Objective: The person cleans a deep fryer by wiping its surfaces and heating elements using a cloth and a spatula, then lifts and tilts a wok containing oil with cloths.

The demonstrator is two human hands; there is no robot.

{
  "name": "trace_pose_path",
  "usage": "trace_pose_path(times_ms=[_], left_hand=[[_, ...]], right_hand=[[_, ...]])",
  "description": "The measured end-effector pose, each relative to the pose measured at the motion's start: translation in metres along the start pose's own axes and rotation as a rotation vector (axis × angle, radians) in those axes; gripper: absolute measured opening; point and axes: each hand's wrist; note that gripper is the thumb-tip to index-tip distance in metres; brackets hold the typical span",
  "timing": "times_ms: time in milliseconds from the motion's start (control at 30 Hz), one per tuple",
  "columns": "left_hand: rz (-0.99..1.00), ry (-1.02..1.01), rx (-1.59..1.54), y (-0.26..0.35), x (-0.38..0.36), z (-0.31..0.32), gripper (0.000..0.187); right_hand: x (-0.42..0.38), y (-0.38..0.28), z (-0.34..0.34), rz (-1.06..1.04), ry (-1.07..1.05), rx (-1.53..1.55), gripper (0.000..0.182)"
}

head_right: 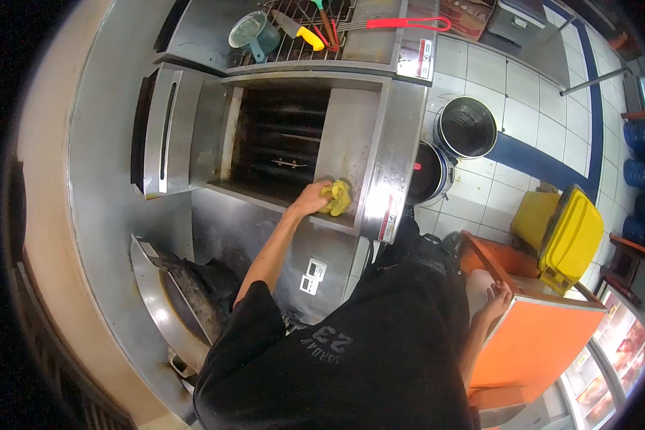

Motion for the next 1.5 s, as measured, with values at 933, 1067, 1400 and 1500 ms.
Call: trace_pose_path(times_ms=[933, 1067, 1400, 1500], left_hand=[[0.529, 0.321, -0.078, 0.085, 0.086, -0.021, 0.026], [0.469, 0.166, 0.019, 0.059, 0.032, 0.002, 0.028], [0.271, -0.296, 0.202, 0.048, -0.002, 0.005, 0.034], [0.124, -0.224, 0.278, 0.081, -0.029, -0.024, 0.039]], right_hand=[[0.023, 0.015, -0.045, -0.039, 0.082, 0.116, 0.022], [0.014, 0.003, -0.028, -0.005, 0.137, 0.068, 0.024], [0.005, -0.009, -0.007, -0.015, 0.024, 0.012, 0.026], [0.003, -0.009, -0.003, -0.012, 0.019, 0.013, 0.026]])
Point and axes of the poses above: each hand's wrist, its own x-axis towards the middle knuckle, its own z-axis out of the palm, y = z × x, and after that the axes turned 2 degrees about -y, right-handed
